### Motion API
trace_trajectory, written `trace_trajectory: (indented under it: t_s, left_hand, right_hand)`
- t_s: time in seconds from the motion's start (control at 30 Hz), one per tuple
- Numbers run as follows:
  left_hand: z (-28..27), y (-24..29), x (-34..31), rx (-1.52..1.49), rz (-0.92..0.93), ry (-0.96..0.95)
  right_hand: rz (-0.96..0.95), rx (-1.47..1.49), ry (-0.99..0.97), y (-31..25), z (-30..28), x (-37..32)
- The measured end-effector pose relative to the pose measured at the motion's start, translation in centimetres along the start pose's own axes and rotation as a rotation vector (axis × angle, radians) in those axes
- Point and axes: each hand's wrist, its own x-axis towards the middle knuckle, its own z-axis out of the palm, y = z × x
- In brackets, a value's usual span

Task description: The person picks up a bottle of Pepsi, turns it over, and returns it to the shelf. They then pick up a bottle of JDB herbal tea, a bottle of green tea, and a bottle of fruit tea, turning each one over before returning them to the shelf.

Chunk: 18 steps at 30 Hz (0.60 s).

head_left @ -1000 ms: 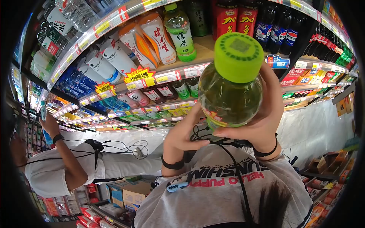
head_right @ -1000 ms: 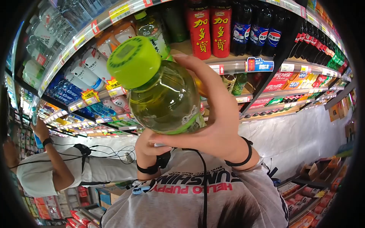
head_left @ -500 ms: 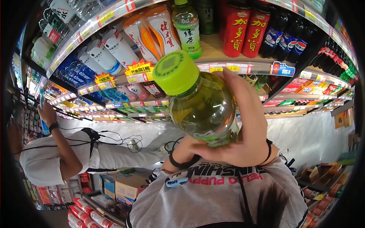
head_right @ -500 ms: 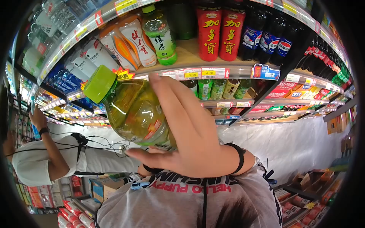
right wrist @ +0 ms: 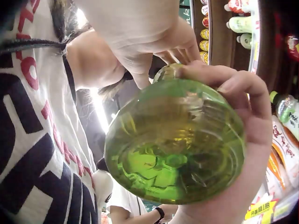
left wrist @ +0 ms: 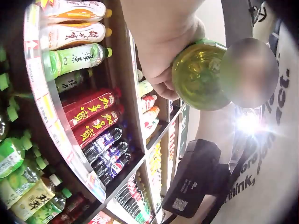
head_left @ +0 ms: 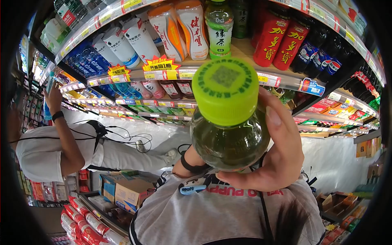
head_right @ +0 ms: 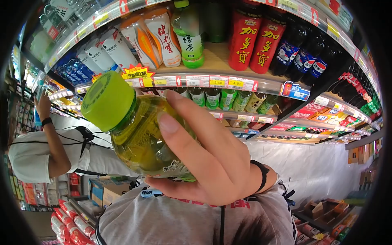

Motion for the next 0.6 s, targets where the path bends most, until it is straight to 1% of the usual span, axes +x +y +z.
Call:
trace_trajectory:
  t_s: [0.17,0.23,0.37,0.43,0.53,0.57,0.6]
  left_hand:
    - [-0.2,0.7,-0.2,-0.018,-0.008,-0.003]
    - [-0.3,1.1,-0.1,-0.02,-0.01,-0.009]
    - [-0.4,1.8,-0.1,-0.027,-0.024,-0.011]
    - [-0.6,1.9,-0.2,-0.023,-0.027,-0.011]
    - [-1.4,1.5,0.1,0.003,-0.033,0.003]
    - [-1.7,1.3,0.4,0.016,-0.043,0.012]
    - [-2.0,1.1,0.7,0.032,-0.05,0.02]
  right_hand:
    - [-0.007,-0.024,-0.005,0.2,0.0,0.3]
    - [0.024,-0.025,-0.021,0.6,-0.1,0.5]
    - [0.163,0.045,0.021,2.8,0.2,0.1]
    - [0.391,0.16,0.015,3.0,-0.1,0.6]
    - [0.582,0.285,0.07,4.7,0.0,1.1]
    - [0.505,0.144,0.035,5.6,-0.2,0.9]
    - [0.52,0.116,0.02,5.8,-0.5,1.0]
